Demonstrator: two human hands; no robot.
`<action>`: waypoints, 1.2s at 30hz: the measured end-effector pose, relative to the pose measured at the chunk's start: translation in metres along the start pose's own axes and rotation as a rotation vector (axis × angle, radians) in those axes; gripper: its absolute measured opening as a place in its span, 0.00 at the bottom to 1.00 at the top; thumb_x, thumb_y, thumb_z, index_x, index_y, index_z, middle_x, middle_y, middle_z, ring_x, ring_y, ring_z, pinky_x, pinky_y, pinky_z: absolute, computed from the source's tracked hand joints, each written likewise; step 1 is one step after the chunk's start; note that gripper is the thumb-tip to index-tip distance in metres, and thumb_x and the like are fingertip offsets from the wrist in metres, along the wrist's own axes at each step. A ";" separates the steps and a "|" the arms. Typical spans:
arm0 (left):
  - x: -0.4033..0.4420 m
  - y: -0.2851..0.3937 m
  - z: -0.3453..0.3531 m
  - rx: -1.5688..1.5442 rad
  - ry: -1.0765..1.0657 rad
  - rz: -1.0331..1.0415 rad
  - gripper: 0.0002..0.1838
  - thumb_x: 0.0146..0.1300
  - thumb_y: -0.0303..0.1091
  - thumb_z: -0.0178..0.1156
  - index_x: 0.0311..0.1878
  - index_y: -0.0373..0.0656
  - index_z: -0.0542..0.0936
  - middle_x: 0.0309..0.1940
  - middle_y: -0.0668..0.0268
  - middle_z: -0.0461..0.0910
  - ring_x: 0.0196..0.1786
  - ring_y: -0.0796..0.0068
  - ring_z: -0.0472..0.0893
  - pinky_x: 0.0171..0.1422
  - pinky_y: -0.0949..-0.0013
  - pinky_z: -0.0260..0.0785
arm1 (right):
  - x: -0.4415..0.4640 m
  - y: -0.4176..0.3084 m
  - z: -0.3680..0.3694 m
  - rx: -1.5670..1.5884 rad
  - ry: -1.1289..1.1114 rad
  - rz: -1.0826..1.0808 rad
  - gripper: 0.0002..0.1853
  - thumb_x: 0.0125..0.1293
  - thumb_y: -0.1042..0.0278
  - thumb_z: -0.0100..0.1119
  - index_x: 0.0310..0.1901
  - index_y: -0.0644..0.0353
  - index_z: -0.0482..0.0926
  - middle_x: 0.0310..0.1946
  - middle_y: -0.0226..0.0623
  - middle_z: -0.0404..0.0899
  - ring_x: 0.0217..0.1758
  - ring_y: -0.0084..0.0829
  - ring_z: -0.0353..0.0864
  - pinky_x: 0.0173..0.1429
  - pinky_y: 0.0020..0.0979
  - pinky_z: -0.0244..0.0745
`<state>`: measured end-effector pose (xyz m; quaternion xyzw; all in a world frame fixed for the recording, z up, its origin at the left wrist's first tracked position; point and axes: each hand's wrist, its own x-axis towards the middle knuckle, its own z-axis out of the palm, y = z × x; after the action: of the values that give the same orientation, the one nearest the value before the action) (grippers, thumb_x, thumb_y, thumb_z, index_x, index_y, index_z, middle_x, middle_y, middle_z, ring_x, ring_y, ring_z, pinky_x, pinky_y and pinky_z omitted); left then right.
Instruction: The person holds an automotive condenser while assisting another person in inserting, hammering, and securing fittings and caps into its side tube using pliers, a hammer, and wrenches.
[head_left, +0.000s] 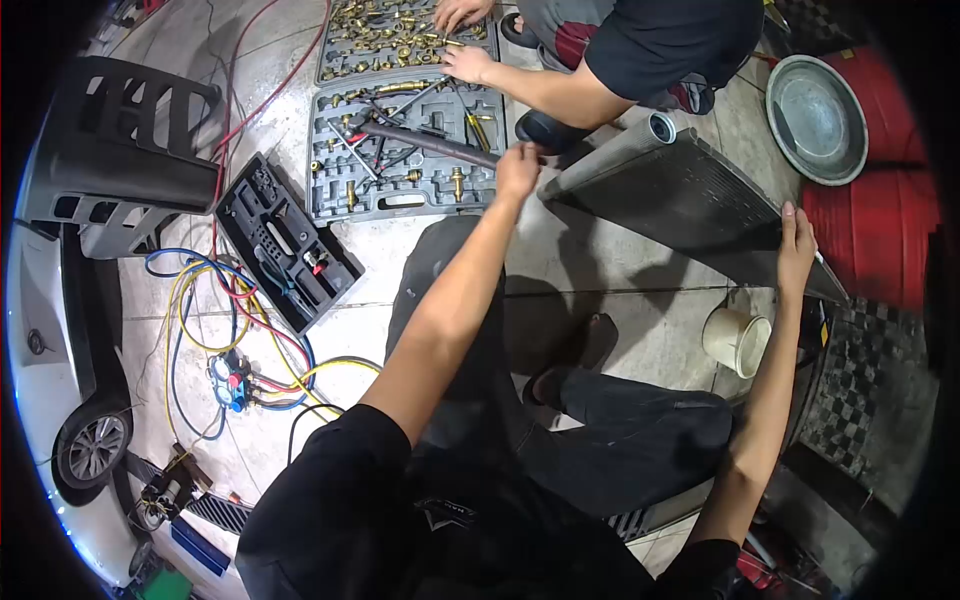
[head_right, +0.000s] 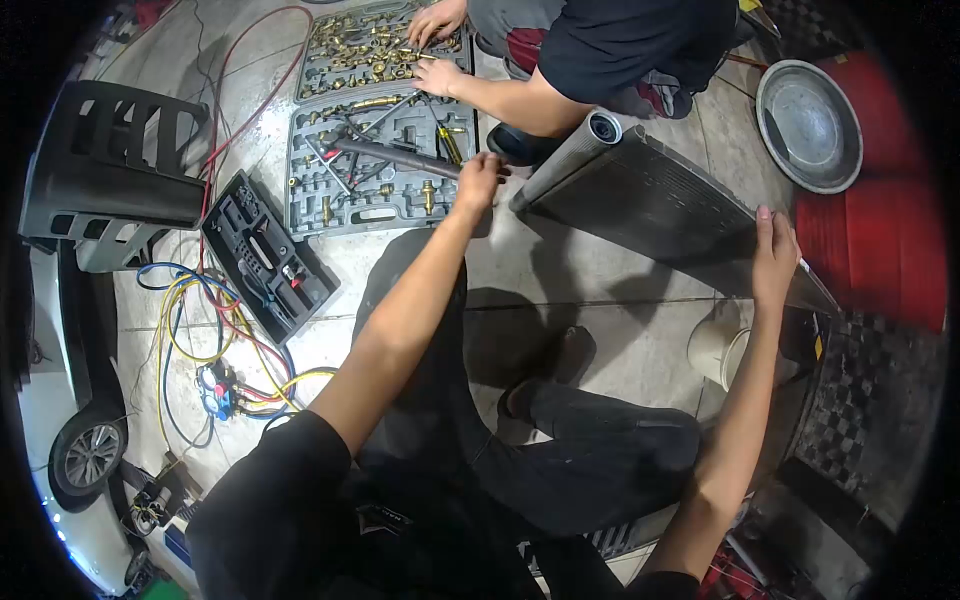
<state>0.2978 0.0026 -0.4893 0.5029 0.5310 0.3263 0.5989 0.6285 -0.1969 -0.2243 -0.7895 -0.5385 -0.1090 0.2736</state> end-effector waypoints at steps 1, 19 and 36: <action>0.001 -0.003 -0.011 0.046 -0.021 -0.147 0.20 0.74 0.46 0.51 0.48 0.37 0.82 0.44 0.47 0.85 0.49 0.48 0.84 0.54 0.56 0.74 | 0.000 -0.001 -0.001 0.003 -0.010 0.013 0.24 0.77 0.52 0.52 0.33 0.69 0.69 0.28 0.51 0.66 0.33 0.46 0.65 0.43 0.39 0.64; 0.026 -0.066 -0.092 1.198 -0.019 -0.368 0.20 0.65 0.40 0.58 0.58 0.46 0.83 0.59 0.60 0.83 0.61 0.62 0.83 0.62 0.62 0.77 | 0.003 -0.015 -0.007 -0.130 -0.058 0.063 0.27 0.73 0.44 0.53 0.28 0.63 0.73 0.28 0.49 0.75 0.38 0.50 0.74 0.50 0.45 0.64; -0.002 -0.028 -0.044 1.132 -0.115 -0.111 0.17 0.66 0.36 0.56 0.55 0.45 0.85 0.57 0.55 0.83 0.60 0.59 0.83 0.59 0.57 0.78 | 0.002 0.006 0.000 0.017 -0.018 0.014 0.23 0.77 0.53 0.53 0.36 0.70 0.73 0.28 0.52 0.69 0.33 0.42 0.67 0.43 0.39 0.66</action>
<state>0.2507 0.0044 -0.5121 0.7335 0.6152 -0.0689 0.2806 0.6345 -0.1974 -0.2251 -0.7918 -0.5363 -0.0951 0.2763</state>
